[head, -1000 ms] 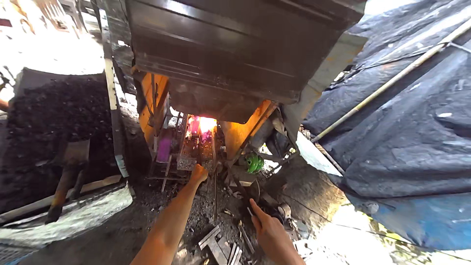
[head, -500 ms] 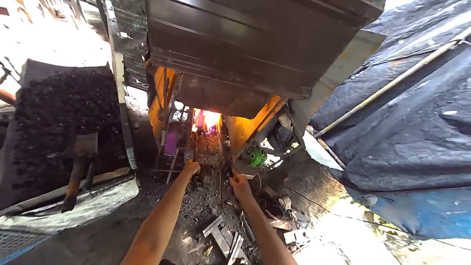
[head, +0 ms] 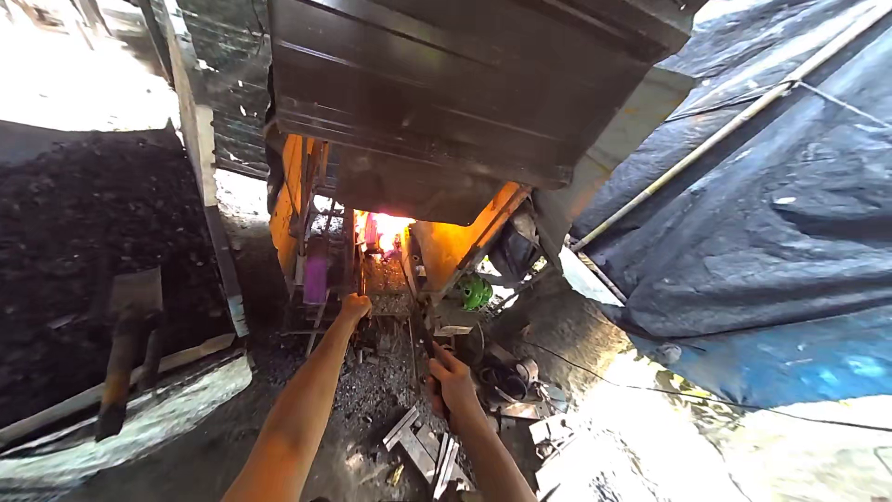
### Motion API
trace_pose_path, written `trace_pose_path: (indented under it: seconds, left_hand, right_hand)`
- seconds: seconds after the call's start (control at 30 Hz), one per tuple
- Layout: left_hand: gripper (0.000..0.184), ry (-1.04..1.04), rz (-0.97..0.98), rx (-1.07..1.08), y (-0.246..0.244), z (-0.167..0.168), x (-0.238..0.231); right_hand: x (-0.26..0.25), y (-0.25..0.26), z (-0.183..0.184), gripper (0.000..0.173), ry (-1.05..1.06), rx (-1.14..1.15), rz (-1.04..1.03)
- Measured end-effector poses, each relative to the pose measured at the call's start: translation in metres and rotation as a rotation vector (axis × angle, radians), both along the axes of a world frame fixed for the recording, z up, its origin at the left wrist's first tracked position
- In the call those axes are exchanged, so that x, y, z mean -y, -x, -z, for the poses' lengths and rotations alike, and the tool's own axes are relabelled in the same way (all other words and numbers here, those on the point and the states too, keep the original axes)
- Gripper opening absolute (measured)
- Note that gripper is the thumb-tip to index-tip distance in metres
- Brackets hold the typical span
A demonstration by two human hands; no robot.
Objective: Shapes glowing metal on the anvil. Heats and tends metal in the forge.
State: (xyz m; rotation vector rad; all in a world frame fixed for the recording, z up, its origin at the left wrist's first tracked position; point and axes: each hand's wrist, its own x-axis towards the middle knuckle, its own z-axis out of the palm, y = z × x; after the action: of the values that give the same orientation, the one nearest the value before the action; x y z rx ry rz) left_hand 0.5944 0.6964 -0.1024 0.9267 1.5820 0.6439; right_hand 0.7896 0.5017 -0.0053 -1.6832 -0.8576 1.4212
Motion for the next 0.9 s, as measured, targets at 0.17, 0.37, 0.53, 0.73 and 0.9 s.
trace_pose_path:
  seconds: [0.17, 0.37, 0.53, 0.73, 0.9]
  left_hand:
    - [0.025, -0.015, -0.057, 0.149, 0.004, 0.002, 0.002]
    - [0.038, 0.042, -0.07, 0.17, 0.008, 0.006, 0.009]
    - [0.046, 0.066, -0.039, 0.219, 0.015, -0.006, 0.06]
    - [0.059, 0.042, 0.051, 0.131, 0.035, -0.044, 0.165]
    - [0.052, 0.01, 0.03, 0.101, 0.06, -0.05, 0.243]
  right_hand:
    - [0.038, -0.011, -0.012, 0.051, -0.022, 0.012, -0.019]
    - [0.132, -0.024, -0.019, 0.048, 0.002, -0.403, 0.154]
    - [0.13, -0.025, 0.022, 0.026, 0.033, -1.085, 0.335]
    - [0.079, -0.019, 0.041, 0.022, 0.079, -1.212, 0.385]
    - [0.064, -0.055, 0.028, 0.038, 0.028, -0.796, 0.193]
